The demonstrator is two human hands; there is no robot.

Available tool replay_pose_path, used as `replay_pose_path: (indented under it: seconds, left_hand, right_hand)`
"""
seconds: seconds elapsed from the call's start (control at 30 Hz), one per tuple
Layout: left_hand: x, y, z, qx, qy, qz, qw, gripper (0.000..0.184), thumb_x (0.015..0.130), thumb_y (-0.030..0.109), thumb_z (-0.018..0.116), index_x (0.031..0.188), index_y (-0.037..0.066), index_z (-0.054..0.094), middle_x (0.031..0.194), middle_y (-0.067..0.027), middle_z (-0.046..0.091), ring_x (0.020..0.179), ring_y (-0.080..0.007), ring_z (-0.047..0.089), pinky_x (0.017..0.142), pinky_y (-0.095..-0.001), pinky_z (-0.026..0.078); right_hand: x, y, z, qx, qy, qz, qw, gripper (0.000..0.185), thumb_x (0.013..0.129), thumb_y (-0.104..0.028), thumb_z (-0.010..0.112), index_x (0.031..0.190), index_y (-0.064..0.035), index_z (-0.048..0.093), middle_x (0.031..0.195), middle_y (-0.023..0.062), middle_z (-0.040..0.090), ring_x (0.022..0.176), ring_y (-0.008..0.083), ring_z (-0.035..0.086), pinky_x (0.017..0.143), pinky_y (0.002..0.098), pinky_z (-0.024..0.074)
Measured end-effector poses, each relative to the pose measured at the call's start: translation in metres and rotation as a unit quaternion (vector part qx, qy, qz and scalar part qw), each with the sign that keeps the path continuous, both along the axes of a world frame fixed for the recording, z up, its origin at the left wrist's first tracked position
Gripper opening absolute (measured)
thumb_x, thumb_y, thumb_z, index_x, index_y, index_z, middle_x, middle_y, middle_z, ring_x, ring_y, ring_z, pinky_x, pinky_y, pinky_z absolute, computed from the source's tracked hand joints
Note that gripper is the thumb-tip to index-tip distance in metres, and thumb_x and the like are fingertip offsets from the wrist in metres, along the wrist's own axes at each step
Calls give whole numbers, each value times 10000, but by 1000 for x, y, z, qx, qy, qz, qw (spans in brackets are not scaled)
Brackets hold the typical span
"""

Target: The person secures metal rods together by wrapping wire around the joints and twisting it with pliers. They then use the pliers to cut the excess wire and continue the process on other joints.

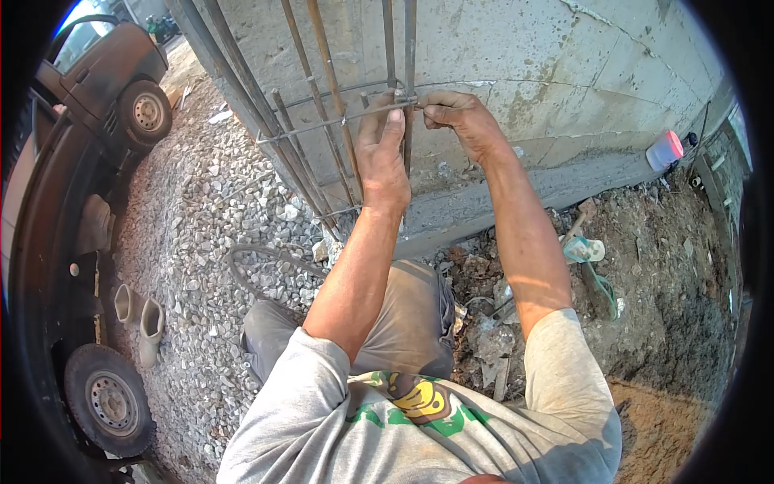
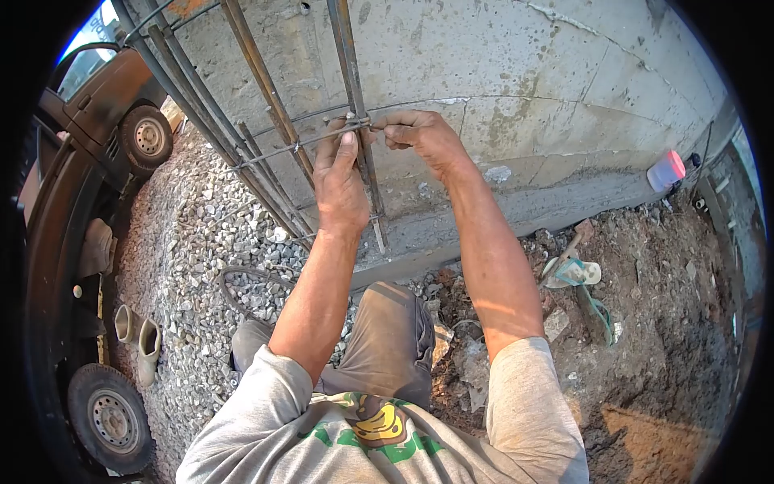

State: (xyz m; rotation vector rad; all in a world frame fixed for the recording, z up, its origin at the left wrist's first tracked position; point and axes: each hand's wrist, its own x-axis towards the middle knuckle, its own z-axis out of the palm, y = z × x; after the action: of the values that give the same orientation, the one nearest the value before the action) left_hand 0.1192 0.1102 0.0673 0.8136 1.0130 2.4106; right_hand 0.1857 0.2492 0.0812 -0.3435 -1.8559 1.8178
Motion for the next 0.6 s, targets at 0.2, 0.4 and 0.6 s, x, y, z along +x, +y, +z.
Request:
replay_pose_path:
  seconds: [0.2,0.4,0.6]
  left_hand:
    - [-1,1,0,42,-2,-20,999,478,910,396,515,1205,19,513,1067,-73,572,1025,-203,502,933,-352,344]
    - [-2,-1,3,43,-4,-23,999,483,934,457,475,1140,25,542,1022,-97,594,992,-210,526,900,-361,373]
    - [-13,1,-3,-2,-24,-9,1000,441,920,388,558,1099,-15,557,984,-71,611,925,-160,563,861,-316,416]
  right_hand:
    - [-10,-4,7,75,-12,-51,996,180,821,-79,638,978,-1,677,785,40,642,763,147,562,765,290,441]
    - [-15,-15,17,148,-56,-106,982,140,814,-81,622,917,-7,679,766,36,636,747,129,542,741,276,424]
    - [-9,-25,20,190,-61,-162,966,177,817,-139,629,895,13,677,708,33,604,673,117,511,622,267,403]
